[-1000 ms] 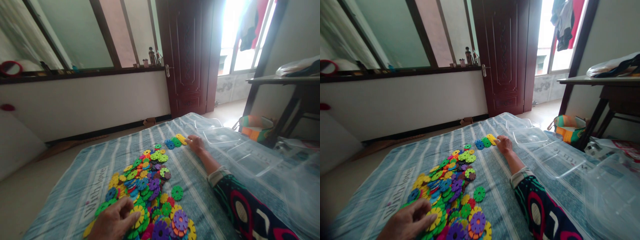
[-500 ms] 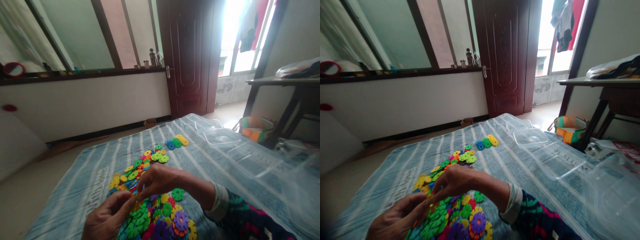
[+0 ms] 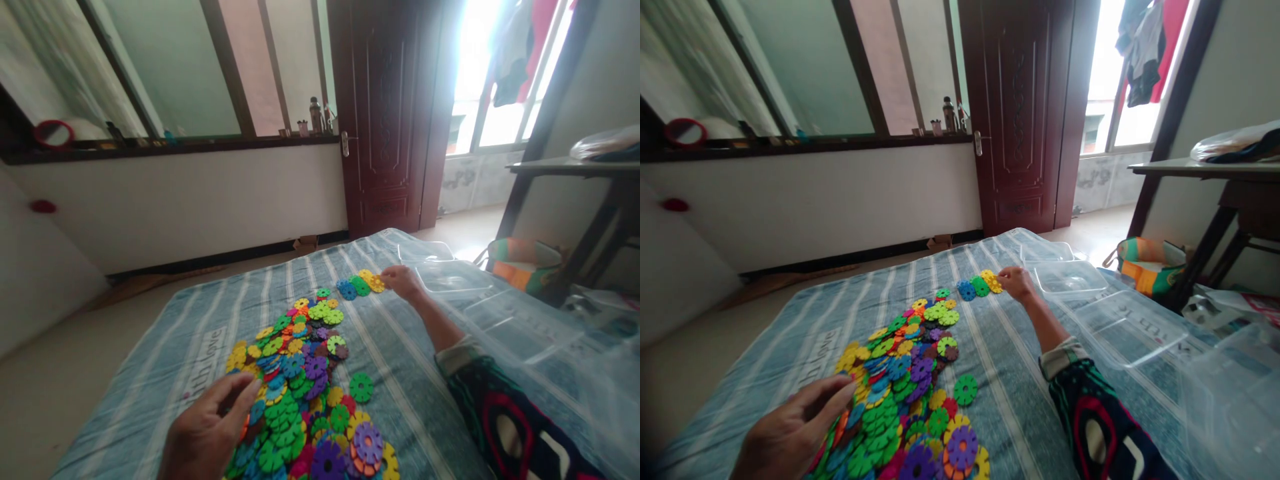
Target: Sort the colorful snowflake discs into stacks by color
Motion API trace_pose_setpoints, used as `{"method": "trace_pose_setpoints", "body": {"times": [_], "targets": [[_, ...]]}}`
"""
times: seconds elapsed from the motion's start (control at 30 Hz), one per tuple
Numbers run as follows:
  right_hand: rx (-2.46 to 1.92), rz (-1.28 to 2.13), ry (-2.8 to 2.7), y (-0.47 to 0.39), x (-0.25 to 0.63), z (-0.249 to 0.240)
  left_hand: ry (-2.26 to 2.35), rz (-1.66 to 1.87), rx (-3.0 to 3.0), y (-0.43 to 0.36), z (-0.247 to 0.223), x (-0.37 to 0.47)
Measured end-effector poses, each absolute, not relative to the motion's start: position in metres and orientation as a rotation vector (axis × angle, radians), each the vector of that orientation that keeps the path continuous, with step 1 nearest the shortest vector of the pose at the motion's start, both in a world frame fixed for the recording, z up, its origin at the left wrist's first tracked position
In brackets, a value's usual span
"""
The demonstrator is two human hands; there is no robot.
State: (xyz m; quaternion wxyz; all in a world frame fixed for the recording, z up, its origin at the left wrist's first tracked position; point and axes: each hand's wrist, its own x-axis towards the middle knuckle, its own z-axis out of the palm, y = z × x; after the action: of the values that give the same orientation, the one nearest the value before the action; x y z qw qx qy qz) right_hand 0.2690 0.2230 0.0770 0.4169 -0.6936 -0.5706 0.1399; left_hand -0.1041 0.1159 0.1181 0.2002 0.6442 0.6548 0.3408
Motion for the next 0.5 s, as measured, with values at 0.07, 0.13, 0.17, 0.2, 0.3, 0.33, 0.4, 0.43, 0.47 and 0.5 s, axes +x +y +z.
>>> {"method": "trace_pose_setpoints", "body": {"times": [0.07,0.13,0.17,0.2,0.3,0.33,0.4,0.43,0.47,0.5], "targets": [[-1.838,0.313,-1.428,0.224,0.282,0.065,1.891,0.878,1.907,0.121,0.116,-0.112],[-1.879,0.295,-1.436,0.224,0.285,0.057,1.939,0.791,1.993,0.124,0.117,-0.119],[-1.890,0.288,-1.441,0.225,0.284,0.054,1.959,0.758,2.019,0.125,0.118,-0.121],[-1.903,0.276,-1.448,0.225,0.283,0.052,1.975,0.736,2.034,0.126,0.119,-0.123],[-1.946,0.226,-1.465,0.228,0.278,0.049,1.989,0.695,2.060,0.126,0.120,-0.126],[-1.962,0.209,-1.468,0.229,0.277,0.048,1.987,0.688,2.068,0.125,0.120,-0.126],[-2.001,0.176,-1.466,0.231,0.276,0.046,1.973,0.683,2.087,0.125,0.118,-0.125],[-2.022,0.160,-1.462,0.232,0.276,0.045,1.965,0.684,2.095,0.125,0.116,-0.124],[-2.045,0.139,-1.454,0.232,0.275,0.044,1.960,0.691,2.100,0.126,0.115,-0.124],[-2.066,0.120,-1.446,0.232,0.275,0.043,1.954,0.698,2.105,0.126,0.113,-0.124]]}}
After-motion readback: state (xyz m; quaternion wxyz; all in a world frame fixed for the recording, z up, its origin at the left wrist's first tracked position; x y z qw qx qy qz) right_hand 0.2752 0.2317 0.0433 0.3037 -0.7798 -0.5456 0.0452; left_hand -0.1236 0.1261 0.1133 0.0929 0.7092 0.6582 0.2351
